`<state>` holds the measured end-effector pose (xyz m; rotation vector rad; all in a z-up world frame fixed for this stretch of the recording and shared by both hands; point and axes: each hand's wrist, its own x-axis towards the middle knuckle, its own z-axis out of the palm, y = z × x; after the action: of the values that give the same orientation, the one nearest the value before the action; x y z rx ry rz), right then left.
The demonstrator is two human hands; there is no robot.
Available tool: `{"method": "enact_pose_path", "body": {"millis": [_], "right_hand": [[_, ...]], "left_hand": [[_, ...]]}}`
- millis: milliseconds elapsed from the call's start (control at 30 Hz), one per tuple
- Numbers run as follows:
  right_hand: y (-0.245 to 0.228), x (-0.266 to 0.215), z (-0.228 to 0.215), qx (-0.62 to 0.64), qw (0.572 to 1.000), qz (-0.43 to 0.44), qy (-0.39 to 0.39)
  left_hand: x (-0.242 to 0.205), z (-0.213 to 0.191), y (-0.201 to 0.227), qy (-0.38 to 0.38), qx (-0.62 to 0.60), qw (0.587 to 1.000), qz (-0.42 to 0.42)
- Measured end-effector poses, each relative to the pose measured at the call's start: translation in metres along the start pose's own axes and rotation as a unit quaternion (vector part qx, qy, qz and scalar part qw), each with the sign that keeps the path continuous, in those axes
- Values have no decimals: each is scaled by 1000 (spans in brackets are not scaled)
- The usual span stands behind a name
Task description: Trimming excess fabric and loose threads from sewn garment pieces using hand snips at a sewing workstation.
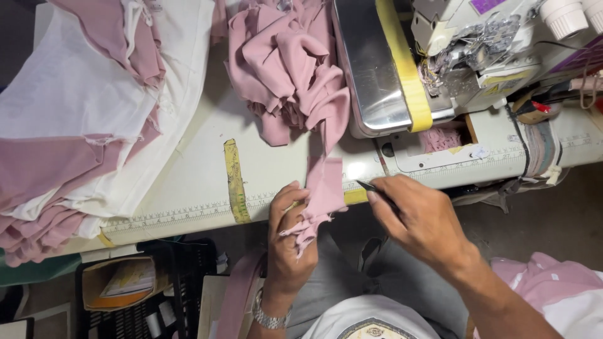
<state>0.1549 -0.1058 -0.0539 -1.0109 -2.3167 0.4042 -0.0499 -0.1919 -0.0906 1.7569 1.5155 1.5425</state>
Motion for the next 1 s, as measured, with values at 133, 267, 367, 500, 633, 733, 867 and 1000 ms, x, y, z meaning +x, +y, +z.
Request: {"method": "enact_pose_path", "body": {"millis": [133, 267, 367, 500, 633, 733, 867, 1000], "right_hand": [[8, 9, 25, -56, 993, 50, -88], [-4, 17, 32, -23, 999, 1, -38], [-7, 14, 30, 9, 999, -34, -21], [-20, 12, 20, 50, 996, -69, -6], [-19, 4, 26, 106, 992, 50, -42], [-17, 11, 2, 130, 990, -61, 3], [3, 16, 1, -24, 998, 32, -52], [-3, 18, 29, -13, 997, 15, -80]], "left_hand": [[-8, -1, -2, -10, 3, 999, 34], [-19, 1, -3, -68, -36, 997, 22], [-21, 2, -7, -81, -52, 995, 18], [-7, 13, -6, -60, 1, 990, -127], [25, 31, -17, 10, -111, 992, -52], [23, 26, -13, 23, -81, 996, -43], [5, 6, 1, 10, -112, 993, -47], [-12, 2, 2, -19, -173, 985, -15]]}}
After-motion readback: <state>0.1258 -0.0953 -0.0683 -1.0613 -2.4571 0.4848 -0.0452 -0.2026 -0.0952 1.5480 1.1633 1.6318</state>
